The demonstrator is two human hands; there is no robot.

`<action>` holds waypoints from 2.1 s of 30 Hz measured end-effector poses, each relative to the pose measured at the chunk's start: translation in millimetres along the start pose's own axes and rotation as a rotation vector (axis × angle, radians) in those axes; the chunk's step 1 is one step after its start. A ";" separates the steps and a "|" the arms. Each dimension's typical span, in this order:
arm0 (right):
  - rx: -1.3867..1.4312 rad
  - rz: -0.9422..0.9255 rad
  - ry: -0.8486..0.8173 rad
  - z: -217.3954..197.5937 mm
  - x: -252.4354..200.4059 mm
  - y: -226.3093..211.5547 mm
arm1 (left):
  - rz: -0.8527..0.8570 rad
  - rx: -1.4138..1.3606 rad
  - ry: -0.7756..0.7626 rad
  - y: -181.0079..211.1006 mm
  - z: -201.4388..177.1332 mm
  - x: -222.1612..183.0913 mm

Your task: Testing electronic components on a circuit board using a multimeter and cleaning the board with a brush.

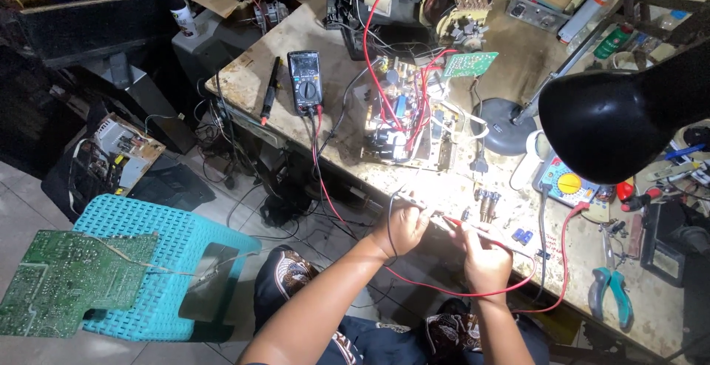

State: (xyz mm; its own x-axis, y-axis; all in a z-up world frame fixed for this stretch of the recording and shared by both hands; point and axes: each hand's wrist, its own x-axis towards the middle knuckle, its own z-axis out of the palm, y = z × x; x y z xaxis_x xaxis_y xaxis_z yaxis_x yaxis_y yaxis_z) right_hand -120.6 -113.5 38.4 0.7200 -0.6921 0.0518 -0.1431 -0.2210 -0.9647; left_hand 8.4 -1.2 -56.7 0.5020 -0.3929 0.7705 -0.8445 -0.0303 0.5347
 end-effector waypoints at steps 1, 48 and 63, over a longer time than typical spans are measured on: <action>0.000 0.000 0.001 -0.2 -0.7 -1.8 | 0.000 -0.001 -0.001 -0.1 -0.2 -0.3; -0.138 -0.010 0.024 -3.6 3.0 6.2 | -0.023 -0.002 -0.044 5.8 -6.7 4.8; -0.174 0.010 0.021 -4.4 1.8 3.2 | -0.040 0.023 -0.044 4.6 -6.1 3.3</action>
State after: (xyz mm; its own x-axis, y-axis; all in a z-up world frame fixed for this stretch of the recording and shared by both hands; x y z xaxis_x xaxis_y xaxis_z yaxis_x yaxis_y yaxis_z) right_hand -122.7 -118.5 36.5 0.7034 -0.7090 0.0495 -0.2669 -0.3281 -0.9061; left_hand 7.3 3.0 -49.6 0.5268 -0.4309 0.7327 -0.8284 -0.0675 0.5560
